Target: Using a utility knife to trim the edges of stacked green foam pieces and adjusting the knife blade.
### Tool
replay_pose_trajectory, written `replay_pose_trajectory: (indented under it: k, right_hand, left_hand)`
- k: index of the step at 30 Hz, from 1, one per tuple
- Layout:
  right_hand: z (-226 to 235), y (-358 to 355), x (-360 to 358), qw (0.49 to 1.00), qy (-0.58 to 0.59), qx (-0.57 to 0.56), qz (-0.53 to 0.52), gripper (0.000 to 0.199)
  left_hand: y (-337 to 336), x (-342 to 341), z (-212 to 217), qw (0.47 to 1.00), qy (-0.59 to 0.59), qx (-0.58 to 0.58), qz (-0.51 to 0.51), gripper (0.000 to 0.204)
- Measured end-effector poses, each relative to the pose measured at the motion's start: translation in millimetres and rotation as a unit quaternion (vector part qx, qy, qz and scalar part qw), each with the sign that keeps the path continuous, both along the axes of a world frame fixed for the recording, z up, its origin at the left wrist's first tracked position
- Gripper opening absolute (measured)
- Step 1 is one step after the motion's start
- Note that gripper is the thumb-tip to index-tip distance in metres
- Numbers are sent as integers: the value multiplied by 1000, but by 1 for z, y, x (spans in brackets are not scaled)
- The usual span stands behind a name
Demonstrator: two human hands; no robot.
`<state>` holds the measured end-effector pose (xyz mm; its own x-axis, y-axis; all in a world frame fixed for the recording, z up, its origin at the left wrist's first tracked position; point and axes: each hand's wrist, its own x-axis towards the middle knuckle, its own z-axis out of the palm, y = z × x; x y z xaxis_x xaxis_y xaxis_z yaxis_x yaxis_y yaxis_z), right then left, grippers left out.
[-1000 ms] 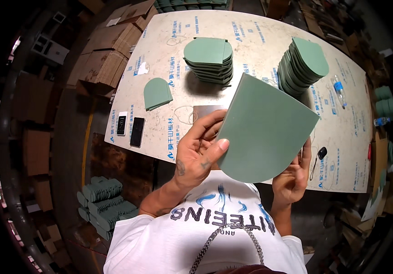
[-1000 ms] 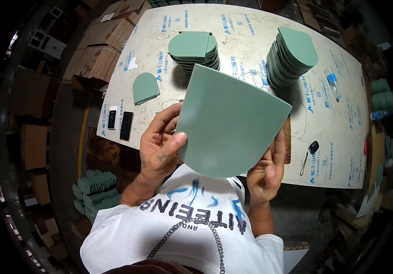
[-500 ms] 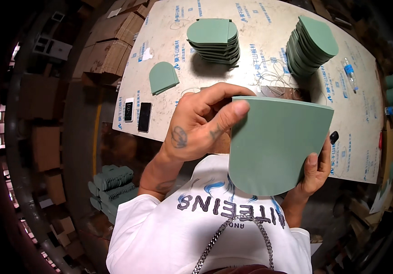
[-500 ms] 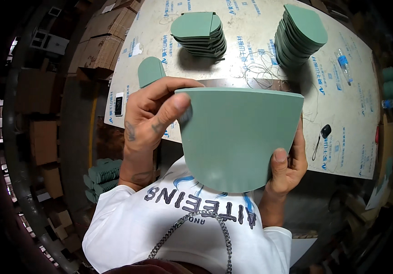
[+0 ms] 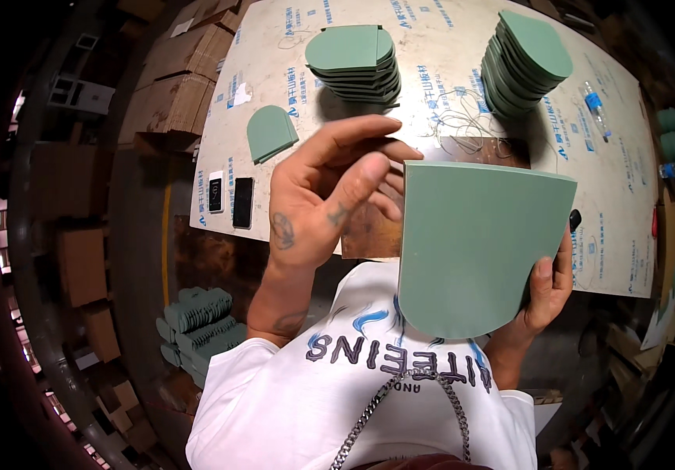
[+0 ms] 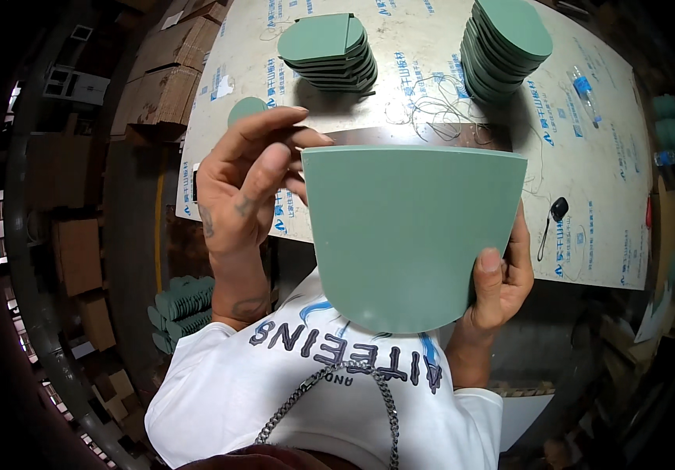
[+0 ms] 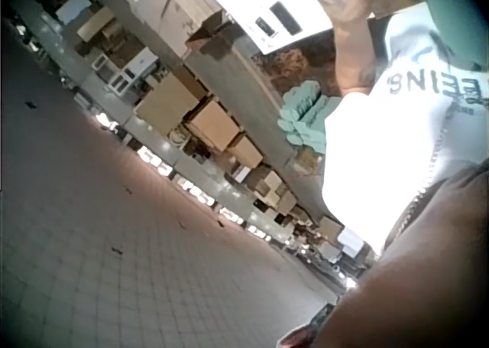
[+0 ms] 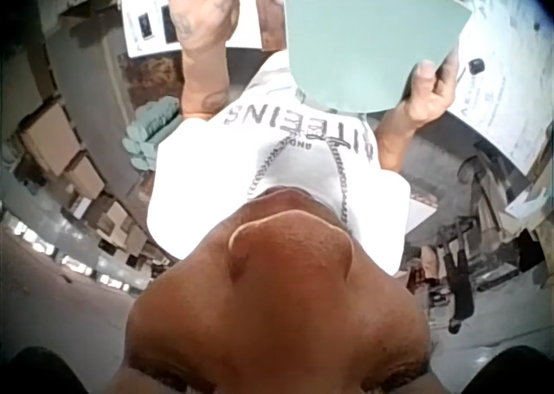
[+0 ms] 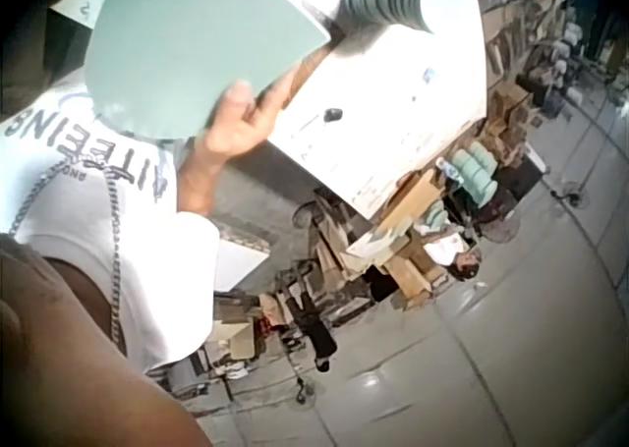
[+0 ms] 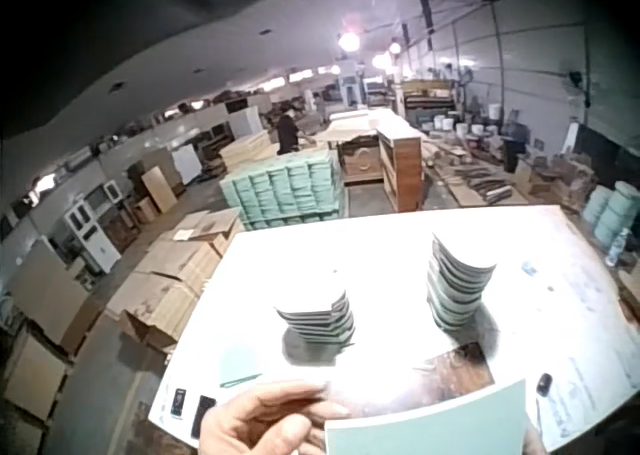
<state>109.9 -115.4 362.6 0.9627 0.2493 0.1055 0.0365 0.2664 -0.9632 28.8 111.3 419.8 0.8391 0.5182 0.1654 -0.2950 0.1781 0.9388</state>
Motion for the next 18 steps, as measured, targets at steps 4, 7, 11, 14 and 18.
replay_pose_trajectory:
  k: [4,7,11,14,18]
  right_hand:
    - [-2,-2,1,1000,-1,7,2,63]
    - [0,-2,0,1000,-20,8,3,64]
    - [-4,-6,-3,996,-79,-41,-12,66]
    - [-7,-6,-8,991,-110,-79,-20,67]
    - [-7,-4,-12,993,-102,-60,-17,67]
  left_hand:
    - [0,-10,-2,997,-2,45,-56,30]
    - [-5,-12,8,998,28,41,-44,30]
    - [-16,-10,11,996,74,36,24,27]
    - [-17,-9,8,996,77,20,41,24]
    - [-19,-9,2,996,69,3,60,24]
